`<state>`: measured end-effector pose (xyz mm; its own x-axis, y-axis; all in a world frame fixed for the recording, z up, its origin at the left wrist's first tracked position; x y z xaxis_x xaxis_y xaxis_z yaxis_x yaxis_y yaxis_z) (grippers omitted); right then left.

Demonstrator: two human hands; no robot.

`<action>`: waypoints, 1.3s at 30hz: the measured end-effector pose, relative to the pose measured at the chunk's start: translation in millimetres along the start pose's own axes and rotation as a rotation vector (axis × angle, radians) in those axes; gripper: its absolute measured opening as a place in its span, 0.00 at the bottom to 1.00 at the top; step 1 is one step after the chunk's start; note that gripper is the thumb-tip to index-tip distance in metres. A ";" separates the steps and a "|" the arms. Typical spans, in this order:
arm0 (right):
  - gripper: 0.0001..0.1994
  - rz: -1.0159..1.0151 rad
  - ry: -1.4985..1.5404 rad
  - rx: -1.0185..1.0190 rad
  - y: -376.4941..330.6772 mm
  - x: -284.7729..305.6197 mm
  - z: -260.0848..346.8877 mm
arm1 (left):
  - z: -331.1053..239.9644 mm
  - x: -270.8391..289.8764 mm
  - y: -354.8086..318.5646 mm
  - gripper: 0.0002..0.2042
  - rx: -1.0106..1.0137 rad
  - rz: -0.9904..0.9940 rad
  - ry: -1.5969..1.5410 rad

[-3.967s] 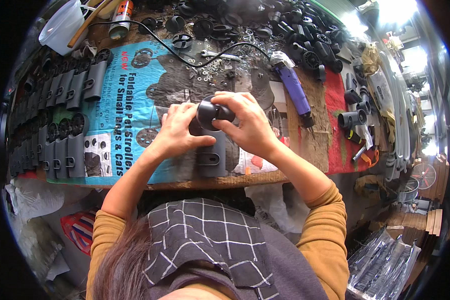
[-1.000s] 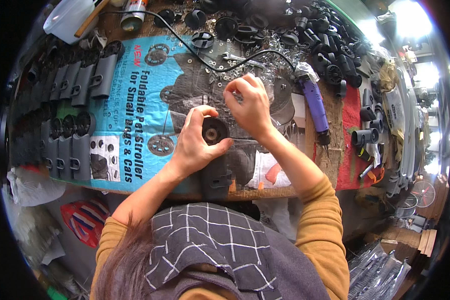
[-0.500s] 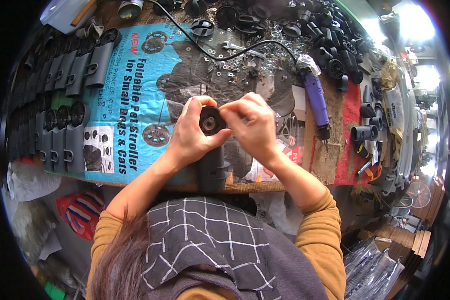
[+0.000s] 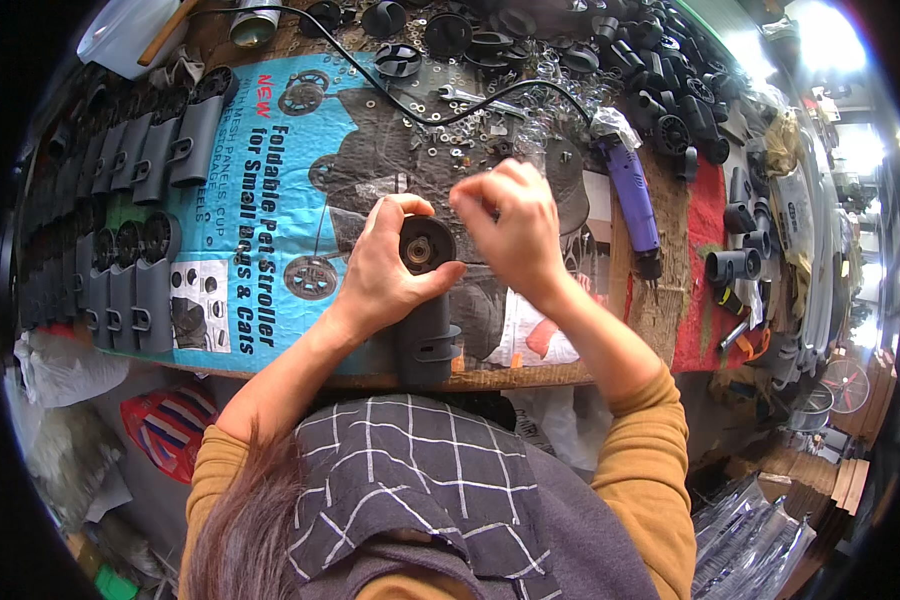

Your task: The person assembles small wheels by inserting bearings and securing them with a screwdriver. They repeatedly pick up wheel housings, insert bearings, and tighten screws using a corded screwdriver.

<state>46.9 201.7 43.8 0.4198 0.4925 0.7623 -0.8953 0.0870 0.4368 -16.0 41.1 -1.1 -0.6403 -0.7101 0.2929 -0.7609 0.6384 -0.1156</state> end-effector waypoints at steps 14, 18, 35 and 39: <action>0.07 0.104 0.089 0.126 -28.6 -0.6 36.1 | 3.9 0.7 -0.4 0.32 -0.041 -0.023 0.014; 0.04 -0.105 -0.030 0.101 -10.7 4.0 12.2 | 0.7 -0.3 0.1 0.31 -0.029 -0.009 -0.009; 0.07 0.045 -0.092 0.023 13.3 -2.2 -16.3 | 5.1 -10.6 0.1 0.23 -0.316 -0.211 0.004; 0.08 0.213 0.090 -0.056 -13.4 13.8 25.5 | 6.0 -11.4 -1.0 0.12 -0.305 -0.170 0.055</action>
<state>68.5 185.3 60.7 0.2079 0.5796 0.7879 -0.9702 0.0200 0.2413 -8.6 46.8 -10.0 -0.4941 -0.8023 0.3350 -0.7846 0.5775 0.2258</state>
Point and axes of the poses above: each hand's wrist, its own y-axis towards the middle knuckle, its own x-axis out of the back of the hand, z = x × y, the point moved 1 cm from there along y, towards the middle knuckle, and after that the axes turned 15 degrees about x, right-handed, at the moved point
